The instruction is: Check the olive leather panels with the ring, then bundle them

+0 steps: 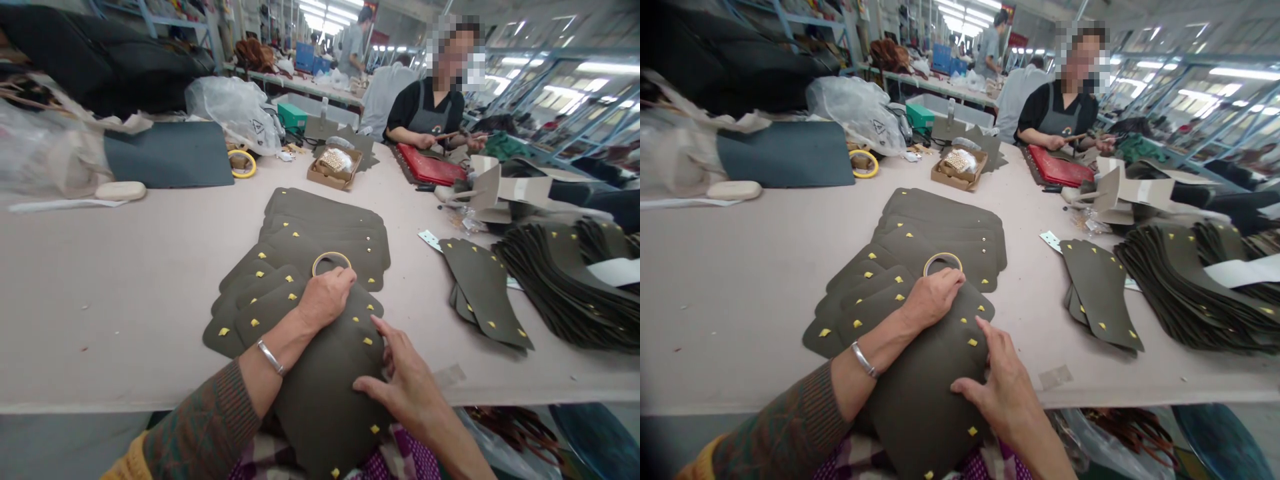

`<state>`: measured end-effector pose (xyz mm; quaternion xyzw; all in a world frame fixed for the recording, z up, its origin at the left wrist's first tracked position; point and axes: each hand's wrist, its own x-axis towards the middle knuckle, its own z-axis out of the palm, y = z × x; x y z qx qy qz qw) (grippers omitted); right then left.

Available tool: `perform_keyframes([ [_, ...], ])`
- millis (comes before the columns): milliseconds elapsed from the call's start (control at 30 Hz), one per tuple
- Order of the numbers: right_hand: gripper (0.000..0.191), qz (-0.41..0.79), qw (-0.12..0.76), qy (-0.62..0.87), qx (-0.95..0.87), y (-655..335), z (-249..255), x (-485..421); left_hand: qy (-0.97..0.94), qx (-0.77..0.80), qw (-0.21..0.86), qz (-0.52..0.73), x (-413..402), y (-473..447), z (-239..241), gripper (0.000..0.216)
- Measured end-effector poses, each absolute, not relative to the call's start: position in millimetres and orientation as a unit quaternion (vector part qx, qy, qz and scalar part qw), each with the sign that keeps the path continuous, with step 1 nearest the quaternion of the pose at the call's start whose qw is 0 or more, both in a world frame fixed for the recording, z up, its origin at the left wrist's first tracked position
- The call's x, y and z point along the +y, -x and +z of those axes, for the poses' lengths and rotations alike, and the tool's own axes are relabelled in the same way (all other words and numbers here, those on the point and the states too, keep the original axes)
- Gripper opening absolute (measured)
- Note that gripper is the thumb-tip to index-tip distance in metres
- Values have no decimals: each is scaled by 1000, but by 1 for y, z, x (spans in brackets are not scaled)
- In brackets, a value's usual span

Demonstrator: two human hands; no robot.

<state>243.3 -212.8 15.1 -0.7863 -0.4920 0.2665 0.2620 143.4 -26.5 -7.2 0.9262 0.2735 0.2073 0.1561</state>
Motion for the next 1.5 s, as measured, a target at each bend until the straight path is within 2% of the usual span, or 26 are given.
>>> perform_keyframes([
  [133,83,270,309,778,-476,-236,13,-210,-922,274,159,224,-26,-143,-10,18],
  [233,76,258,312,771,-492,-234,20,-204,-914,270,170,250,-24,-141,-4,18],
  [367,67,195,307,750,-553,-247,32,-182,-880,265,192,343,-17,-137,17,17],
  [467,61,192,262,749,-577,-267,35,-160,-854,269,197,400,-11,-131,27,16],
  [600,49,172,182,744,-619,-284,35,-131,-843,282,201,412,-6,-128,21,16],
  [700,40,110,171,734,-649,-281,31,-105,-838,274,206,425,-7,-130,14,17],
  [867,31,77,153,751,-637,-269,12,-65,-829,250,215,451,-13,-130,13,19],
  [1000,26,95,163,732,-655,-270,-1,-54,-830,242,216,454,-16,-128,15,19],
  [1200,30,166,113,692,-694,-260,1,-53,-823,235,216,469,-19,-129,18,20],
  [1333,22,153,150,711,-670,-238,10,-60,-806,243,231,488,-16,-125,17,18],
  [1500,26,153,199,682,-687,-224,15,-68,-780,271,243,509,-12,-120,27,14],
])
